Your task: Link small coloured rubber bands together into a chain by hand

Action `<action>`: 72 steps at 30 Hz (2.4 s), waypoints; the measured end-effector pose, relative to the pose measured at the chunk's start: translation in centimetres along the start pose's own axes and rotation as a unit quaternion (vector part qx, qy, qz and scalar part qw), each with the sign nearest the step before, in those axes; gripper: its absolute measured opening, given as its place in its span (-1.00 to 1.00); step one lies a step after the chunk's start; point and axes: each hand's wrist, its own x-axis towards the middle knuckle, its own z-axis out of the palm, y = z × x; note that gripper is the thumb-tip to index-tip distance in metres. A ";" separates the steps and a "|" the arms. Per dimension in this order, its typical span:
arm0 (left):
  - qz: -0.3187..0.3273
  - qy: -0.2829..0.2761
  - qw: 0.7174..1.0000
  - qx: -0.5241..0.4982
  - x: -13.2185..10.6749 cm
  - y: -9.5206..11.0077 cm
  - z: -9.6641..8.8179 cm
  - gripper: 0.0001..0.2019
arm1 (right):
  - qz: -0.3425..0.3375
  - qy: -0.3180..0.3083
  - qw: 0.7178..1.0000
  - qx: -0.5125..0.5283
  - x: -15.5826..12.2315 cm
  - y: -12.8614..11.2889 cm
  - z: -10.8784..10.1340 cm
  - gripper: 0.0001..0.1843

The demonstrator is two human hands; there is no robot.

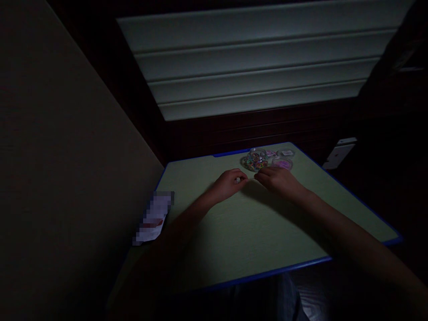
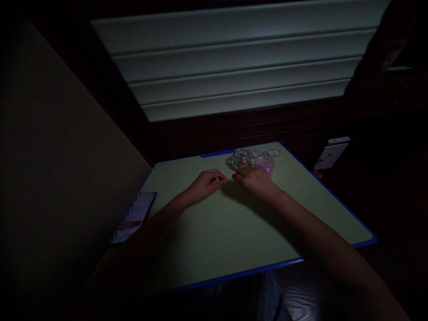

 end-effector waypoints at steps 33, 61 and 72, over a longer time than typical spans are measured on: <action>-0.088 -0.027 0.989 0.111 -0.1 -4.2 -3.2 -0.78 | 0.315 -0.054 0.939 -0.128 -1.3 4.1 -0.6 -0.65; -0.168 -0.097 0.940 0.279 -0.9 -3.6 -1.8 -0.73 | 0.258 -0.050 0.963 -0.065 -0.4 1.9 -1.3 -0.55; -0.158 -0.095 0.940 0.287 -0.7 -2.1 -3.3 -0.73 | 0.229 -0.053 0.971 -0.042 -0.3 1.5 -1.4 -0.56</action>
